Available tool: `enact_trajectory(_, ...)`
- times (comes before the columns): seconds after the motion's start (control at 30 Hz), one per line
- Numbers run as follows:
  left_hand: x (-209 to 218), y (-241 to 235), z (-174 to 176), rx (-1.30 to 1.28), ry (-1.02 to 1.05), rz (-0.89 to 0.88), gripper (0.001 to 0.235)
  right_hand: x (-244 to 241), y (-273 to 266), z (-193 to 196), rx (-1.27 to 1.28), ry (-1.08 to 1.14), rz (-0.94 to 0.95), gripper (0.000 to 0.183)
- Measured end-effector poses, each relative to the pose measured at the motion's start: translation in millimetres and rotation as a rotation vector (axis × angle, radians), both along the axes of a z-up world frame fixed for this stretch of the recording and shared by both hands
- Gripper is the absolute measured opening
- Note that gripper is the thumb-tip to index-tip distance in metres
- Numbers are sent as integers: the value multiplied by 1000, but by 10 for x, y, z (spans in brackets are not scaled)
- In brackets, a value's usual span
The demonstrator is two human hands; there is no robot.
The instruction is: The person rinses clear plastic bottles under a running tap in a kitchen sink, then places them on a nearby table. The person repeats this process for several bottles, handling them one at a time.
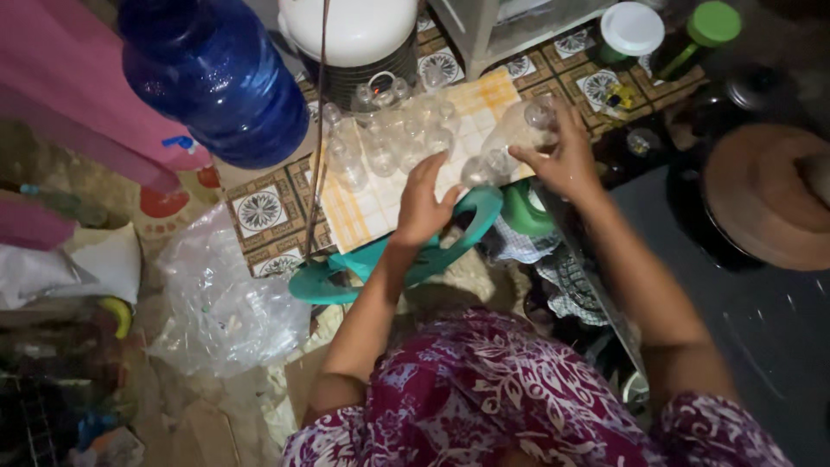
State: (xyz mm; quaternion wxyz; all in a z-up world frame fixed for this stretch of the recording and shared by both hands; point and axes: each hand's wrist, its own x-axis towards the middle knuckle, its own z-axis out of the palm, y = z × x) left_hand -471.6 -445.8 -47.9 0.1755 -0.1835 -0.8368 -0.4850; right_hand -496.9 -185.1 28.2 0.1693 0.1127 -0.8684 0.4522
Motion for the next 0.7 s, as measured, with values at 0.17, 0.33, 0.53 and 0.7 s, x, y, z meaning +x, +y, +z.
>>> enact_trajectory(0.17,-78,-242,-183,-37,-47,120,58,-510,17,-134,148,41,13,86)
enact_trajectory(0.33,-187,-404,-222,-48,-22,208,54,-1111,83,-305,118,-10,84,84)
enact_trajectory(0.53,-446,-486,-132,-109,-122,361,50,-1852,90,-612,319,21,14,82)
enact_trajectory(0.7,-724,-561,-210,-193,-149,494,49,-2430,51,-1037,265,-23,88,83)
